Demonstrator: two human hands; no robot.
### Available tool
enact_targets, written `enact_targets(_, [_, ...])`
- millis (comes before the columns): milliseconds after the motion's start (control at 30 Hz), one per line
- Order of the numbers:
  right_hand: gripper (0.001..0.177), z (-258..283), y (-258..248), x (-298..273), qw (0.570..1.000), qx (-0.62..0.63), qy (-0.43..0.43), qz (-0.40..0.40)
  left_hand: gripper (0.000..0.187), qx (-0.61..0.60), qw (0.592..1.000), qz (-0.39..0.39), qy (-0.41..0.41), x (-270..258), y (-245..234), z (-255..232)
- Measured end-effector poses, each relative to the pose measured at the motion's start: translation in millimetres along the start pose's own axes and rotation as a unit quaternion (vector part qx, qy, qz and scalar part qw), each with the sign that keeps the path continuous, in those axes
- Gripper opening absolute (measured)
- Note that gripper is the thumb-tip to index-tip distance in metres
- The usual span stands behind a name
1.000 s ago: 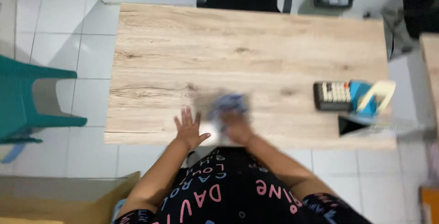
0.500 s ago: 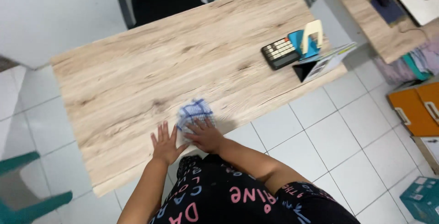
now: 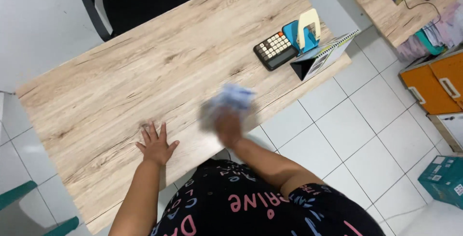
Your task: Cleaning a cabinet, desk, laptop, and chair using a cloth.
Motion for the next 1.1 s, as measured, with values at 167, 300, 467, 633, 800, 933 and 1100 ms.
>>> enact_targets(167, [0.038, -35, -22, 12, 0.944, 0.053, -0.312, 0.089, 0.104, 0.055, 0.993, 0.075, -0.076, 2, -24, -9])
enact_targets(300, [0.055, -109, -20, 27, 0.982, 0.181, -0.022, -0.047, 0.104, 0.068, 0.991, 0.084, -0.073, -1, -19, -5])
enact_targets(467, [0.060, -8, 5, 24, 0.989, 0.098, -0.001, -0.110, 0.102, 0.051, 0.994, 0.070, -0.066, -12, -30, -2])
enact_targets(633, [0.049, 124, 36, 18, 0.853, 0.148, -0.495, 0.071, 0.060, -0.229, 0.900, -0.368, -0.042, 40, 67, 32])
enact_targets(800, [0.050, 96, 115, 75, 0.494, 0.778, -0.088, 0.378, 0.054, -0.303, 0.848, -0.417, 0.123, -15, 23, 3])
enact_targets(933, [0.030, 110, 84, 73, 0.441, 0.816, 0.058, 0.369, 0.068, -0.177, 0.856, -0.417, 0.248, -12, 43, 31])
enact_targets(1100, [0.025, 158, 71, 23, 0.731, 0.677, 0.082, 0.039, 0.051, -0.058, 0.917, -0.305, 0.251, -14, 10, 175])
Point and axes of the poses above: each hand's wrist, its own x-axis towards the middle knuckle, its own y-axis out of the palm, z = x × y, the point moved 1 cm from there along x, towards the middle knuckle, and after that the axes turned 7 degrees about x, right-handed, at the moved point
